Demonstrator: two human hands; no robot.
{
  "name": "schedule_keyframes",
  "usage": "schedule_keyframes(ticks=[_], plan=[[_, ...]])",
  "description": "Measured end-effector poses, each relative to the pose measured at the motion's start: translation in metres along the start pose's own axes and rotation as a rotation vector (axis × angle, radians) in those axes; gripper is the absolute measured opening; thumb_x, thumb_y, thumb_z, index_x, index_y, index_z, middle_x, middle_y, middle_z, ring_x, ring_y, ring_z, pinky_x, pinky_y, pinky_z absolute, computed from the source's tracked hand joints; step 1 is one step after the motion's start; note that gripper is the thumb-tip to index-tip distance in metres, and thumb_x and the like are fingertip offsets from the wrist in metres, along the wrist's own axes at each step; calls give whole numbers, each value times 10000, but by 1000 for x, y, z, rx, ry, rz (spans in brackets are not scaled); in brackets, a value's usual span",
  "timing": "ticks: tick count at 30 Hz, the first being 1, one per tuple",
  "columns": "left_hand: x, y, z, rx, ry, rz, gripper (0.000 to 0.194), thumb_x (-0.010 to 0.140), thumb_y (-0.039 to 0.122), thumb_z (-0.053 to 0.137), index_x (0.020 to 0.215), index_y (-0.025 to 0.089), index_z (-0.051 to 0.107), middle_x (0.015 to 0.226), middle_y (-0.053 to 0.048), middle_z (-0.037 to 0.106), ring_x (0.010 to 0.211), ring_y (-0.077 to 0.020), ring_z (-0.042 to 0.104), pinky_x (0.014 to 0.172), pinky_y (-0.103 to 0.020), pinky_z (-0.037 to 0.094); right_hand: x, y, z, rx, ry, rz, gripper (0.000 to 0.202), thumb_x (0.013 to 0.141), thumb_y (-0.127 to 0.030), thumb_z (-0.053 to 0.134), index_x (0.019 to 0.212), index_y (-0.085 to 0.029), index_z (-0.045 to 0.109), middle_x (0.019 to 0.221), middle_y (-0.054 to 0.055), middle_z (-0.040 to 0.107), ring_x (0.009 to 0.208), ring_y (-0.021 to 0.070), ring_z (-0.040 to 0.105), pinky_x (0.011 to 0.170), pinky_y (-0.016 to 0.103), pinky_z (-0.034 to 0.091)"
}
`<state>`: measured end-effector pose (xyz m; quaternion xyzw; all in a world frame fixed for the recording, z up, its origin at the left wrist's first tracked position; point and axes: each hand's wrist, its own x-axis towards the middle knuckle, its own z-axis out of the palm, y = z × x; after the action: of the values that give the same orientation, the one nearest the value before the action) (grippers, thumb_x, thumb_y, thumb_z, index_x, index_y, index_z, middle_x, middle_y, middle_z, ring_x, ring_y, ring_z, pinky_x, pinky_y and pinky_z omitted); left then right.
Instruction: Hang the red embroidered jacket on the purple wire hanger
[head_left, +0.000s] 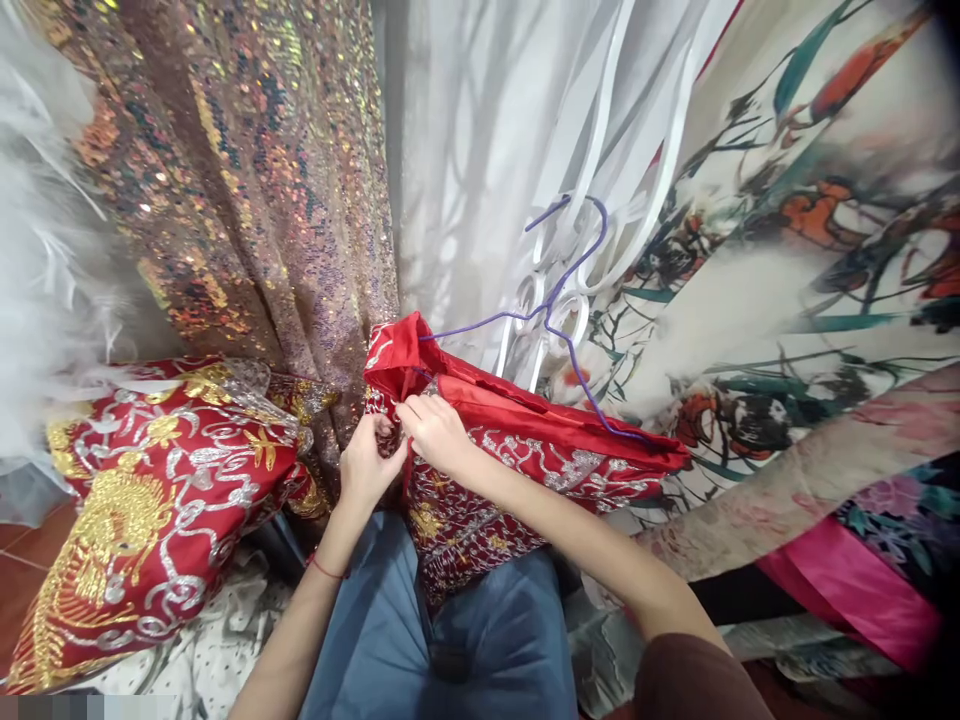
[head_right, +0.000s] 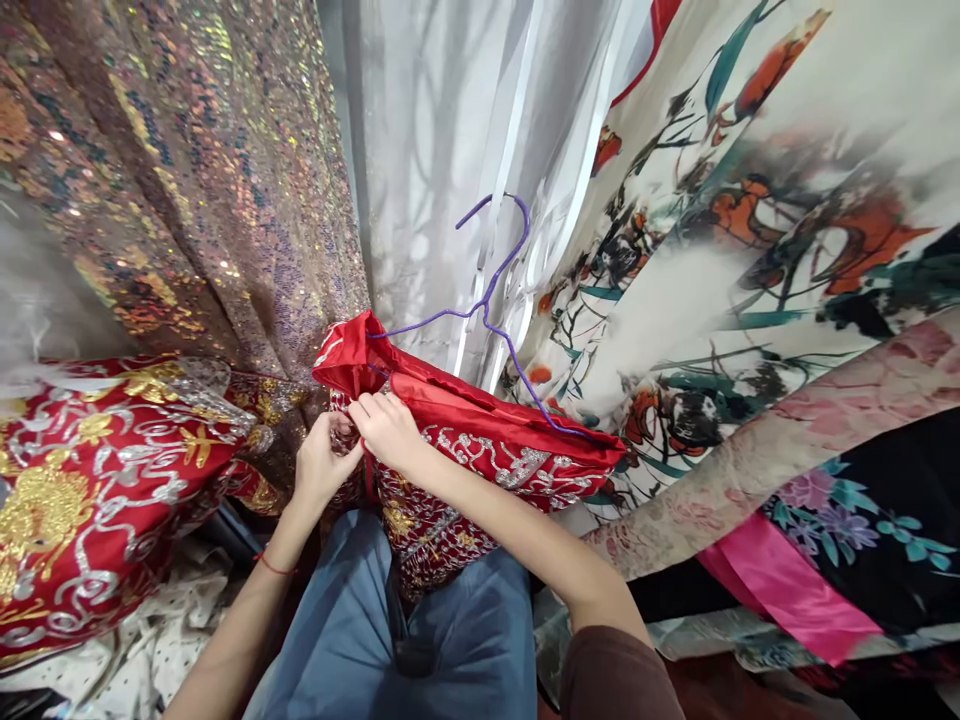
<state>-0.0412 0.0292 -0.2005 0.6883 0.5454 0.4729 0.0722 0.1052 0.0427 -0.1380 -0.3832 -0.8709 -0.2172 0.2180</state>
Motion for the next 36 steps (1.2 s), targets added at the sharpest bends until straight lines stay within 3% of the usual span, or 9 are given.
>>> schedule_keyframes(ticks=[3,6,11,16,23,27,32,34,36], plan=[[8,-9,6,132,-129,69,156,848,241,552,990,177,552,909,-77,676,863,-233,684,687,-286,503,-7,-6,2,-34,78,-97,180,976,-196,460,922,-138,622,817,43,603,784,176,513,731,310,403],[8,-10,12,139,-163,143,154,885,212,480,1015,174,554,975,-100,685,899,-231,681,716,-287,497,-15,-6,3,-44,89,-86,200,984,-178,437,942,-136,628,845,44,619,790,161,517,664,288,389],[-5,2,19,156,-73,150,163,921,210,424,1009,171,555,949,-100,671,842,-214,662,700,-285,473,-17,2,-2,-22,254,-30,226,985,-201,439,928,-148,651,901,55,660,865,165,547,699,285,402],[-20,8,24,244,-57,159,160,955,231,406,899,187,549,846,-59,631,778,-192,621,639,-272,422,-2,12,-17,-54,456,152,227,954,-125,458,963,-149,684,956,63,685,885,143,562,751,252,419],[-26,5,20,310,13,220,143,947,259,454,918,186,573,862,-63,640,850,-214,589,696,-293,442,0,10,-32,-259,624,51,225,927,-100,499,944,-189,705,1011,56,715,999,174,580,797,283,420],[-14,13,3,166,42,233,102,866,289,541,813,204,520,801,-43,580,796,-199,554,696,-296,451,-6,2,-41,-268,604,-78,127,908,-133,580,924,-168,701,1054,63,718,1081,204,599,844,315,434],[14,59,-50,-239,387,323,145,897,323,477,849,193,519,801,-37,553,744,-158,538,701,-285,460,-11,-6,-36,-202,548,-87,131,911,-105,573,946,-144,693,1104,131,695,1099,183,614,869,296,468],[29,85,-69,-178,300,249,201,922,362,493,894,191,594,807,-30,609,709,-142,562,668,-262,440,-11,-7,-32,-203,541,-125,135,928,-131,558,956,-149,689,1070,132,698,1082,183,621,853,302,485],[43,107,-77,8,178,114,295,880,472,583,771,200,614,672,-1,603,610,-139,546,604,-259,386,-10,-7,-30,-212,569,-172,119,930,-155,566,931,-160,686,963,111,706,1008,185,640,806,310,497]])
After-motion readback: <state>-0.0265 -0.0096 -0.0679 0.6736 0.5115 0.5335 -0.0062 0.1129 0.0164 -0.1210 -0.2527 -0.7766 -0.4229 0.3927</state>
